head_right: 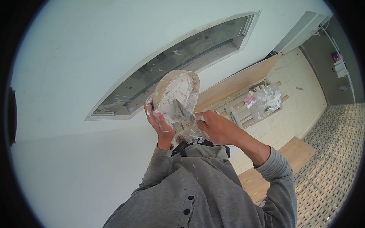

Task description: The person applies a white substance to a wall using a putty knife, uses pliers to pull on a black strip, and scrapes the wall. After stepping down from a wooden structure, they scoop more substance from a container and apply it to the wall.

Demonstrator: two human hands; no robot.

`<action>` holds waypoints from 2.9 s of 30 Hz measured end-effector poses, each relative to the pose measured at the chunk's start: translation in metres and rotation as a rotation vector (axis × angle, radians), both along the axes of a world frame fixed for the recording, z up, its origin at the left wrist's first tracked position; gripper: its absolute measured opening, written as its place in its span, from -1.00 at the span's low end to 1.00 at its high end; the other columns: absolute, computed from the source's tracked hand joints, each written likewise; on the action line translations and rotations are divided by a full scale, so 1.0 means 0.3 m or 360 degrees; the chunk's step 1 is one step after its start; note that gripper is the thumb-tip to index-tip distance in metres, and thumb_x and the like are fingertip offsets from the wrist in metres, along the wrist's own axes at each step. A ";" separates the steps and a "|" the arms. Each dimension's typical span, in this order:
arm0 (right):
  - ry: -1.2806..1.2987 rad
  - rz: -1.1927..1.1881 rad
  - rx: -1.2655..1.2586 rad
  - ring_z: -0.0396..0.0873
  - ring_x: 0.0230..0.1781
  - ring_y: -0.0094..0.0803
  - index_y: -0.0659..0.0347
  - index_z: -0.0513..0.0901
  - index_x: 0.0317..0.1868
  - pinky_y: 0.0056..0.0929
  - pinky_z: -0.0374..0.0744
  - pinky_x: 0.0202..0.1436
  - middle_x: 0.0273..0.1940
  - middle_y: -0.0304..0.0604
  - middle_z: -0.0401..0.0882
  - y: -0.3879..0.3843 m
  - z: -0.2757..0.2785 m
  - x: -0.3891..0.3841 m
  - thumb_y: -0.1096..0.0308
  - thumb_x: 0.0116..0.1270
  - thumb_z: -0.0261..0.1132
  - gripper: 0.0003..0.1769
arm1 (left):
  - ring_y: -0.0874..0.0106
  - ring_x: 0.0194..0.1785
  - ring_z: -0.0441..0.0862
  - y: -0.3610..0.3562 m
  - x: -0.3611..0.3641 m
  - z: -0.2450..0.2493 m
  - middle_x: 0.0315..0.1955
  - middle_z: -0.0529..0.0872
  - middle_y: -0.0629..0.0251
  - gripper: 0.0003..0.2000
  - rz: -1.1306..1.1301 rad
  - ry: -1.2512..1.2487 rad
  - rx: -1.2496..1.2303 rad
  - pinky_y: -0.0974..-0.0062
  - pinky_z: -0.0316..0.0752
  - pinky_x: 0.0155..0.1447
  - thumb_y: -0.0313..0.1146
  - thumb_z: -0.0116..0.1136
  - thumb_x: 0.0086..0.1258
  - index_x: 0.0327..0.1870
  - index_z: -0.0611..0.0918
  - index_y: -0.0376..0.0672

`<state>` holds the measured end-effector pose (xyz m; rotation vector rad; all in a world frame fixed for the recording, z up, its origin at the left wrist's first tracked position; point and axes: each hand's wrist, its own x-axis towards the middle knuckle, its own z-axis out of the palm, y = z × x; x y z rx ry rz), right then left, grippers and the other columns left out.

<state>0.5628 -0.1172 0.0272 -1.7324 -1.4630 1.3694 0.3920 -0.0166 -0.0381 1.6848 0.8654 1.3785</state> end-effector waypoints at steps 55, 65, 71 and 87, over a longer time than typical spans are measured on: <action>0.1129 -0.0079 -0.0196 0.42 -0.60 -0.55 0.29 0.53 -0.09 -0.54 0.38 -0.67 -0.50 -0.27 0.45 -0.001 0.029 -0.170 0.42 0.53 -0.01 -0.81 | 0.23 0.06 0.50 0.052 -0.261 0.161 -0.03 0.53 0.01 -0.46 0.0744 -0.0177 0.0322 0.27 0.41 0.16 -0.03 -0.33 0.52 0.02 0.49 -0.43; 0.1492 -0.0378 -0.0686 0.46 -0.61 -0.48 0.24 0.54 -0.04 -0.55 0.34 -0.77 -0.43 -0.19 0.51 -0.045 0.002 -0.221 0.35 0.50 0.12 -0.84 | 0.19 0.14 0.49 -0.001 -0.277 0.124 0.03 0.52 -0.03 -0.50 0.0608 -0.0201 0.0121 0.30 0.40 0.22 -0.11 -0.36 0.57 0.14 0.44 -0.41; 0.2144 -0.0366 -0.0879 0.37 -0.70 -0.55 0.21 0.51 -0.05 -0.61 0.31 -0.83 -0.45 -0.14 0.52 -0.049 -0.084 -0.228 0.27 0.48 0.16 -0.81 | 0.19 0.36 0.38 -0.021 -0.345 -0.140 0.31 0.38 0.08 -0.41 0.0943 0.0007 -0.0190 0.21 0.31 0.42 0.02 -0.25 0.58 0.42 0.23 -0.28; 0.1169 0.0176 0.1357 0.46 -0.56 -0.49 0.43 0.50 0.08 -0.57 0.42 -0.56 -0.48 -0.14 0.50 0.363 0.465 -0.304 0.20 0.47 0.12 -0.58 | 0.28 0.05 0.61 -0.044 -0.567 -0.153 0.02 0.58 0.10 -0.48 0.0948 -0.1719 -0.0739 0.35 0.53 0.16 0.04 -0.02 0.53 0.14 0.44 -0.33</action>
